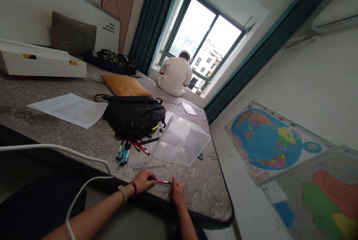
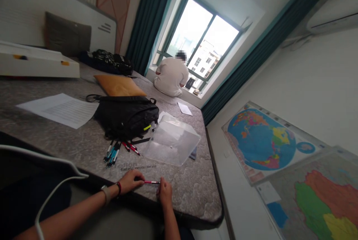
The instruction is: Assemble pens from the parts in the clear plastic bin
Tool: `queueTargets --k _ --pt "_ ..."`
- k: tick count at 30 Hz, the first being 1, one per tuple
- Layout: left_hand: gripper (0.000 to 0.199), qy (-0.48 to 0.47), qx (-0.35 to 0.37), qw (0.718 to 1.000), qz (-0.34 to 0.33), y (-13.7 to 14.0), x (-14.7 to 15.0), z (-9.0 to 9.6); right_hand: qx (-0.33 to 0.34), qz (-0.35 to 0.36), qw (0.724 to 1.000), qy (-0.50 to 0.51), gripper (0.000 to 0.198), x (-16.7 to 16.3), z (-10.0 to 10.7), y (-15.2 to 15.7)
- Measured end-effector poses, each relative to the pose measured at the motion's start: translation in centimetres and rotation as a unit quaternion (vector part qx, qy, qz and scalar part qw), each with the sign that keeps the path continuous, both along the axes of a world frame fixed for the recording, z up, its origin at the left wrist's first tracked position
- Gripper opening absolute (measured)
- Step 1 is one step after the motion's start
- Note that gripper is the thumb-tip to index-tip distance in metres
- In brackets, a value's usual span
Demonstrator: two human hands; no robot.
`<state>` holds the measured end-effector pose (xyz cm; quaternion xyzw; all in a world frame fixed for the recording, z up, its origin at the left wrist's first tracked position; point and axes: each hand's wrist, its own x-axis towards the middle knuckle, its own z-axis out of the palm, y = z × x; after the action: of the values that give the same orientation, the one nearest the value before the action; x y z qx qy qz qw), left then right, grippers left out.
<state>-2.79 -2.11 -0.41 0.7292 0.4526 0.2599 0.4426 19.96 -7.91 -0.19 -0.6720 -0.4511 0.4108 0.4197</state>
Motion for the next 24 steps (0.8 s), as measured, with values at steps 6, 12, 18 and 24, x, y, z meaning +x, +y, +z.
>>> queueTargets --k 6,12,18,24 --pt "0.033 0.016 0.022 0.999 -0.019 0.1 0.0 0.6 0.002 0.006 0.997 0.071 0.063 0.5 0.0 -0.1" --pt "0.03 0.026 0.024 0.999 -0.011 -0.2 0.0 0.7 0.01 0.024 0.997 0.067 0.062 0.5 0.1 -0.2" --pt "0.046 0.057 0.058 0.997 -0.017 -0.3 0.2 0.8 -0.034 0.045 0.998 0.02 0.07 0.3 0.4 -0.1" --pt "0.041 0.063 0.063 0.996 -0.007 -0.7 0.2 1.4 -0.025 0.059 0.997 0.045 0.067 0.4 0.5 -0.3"
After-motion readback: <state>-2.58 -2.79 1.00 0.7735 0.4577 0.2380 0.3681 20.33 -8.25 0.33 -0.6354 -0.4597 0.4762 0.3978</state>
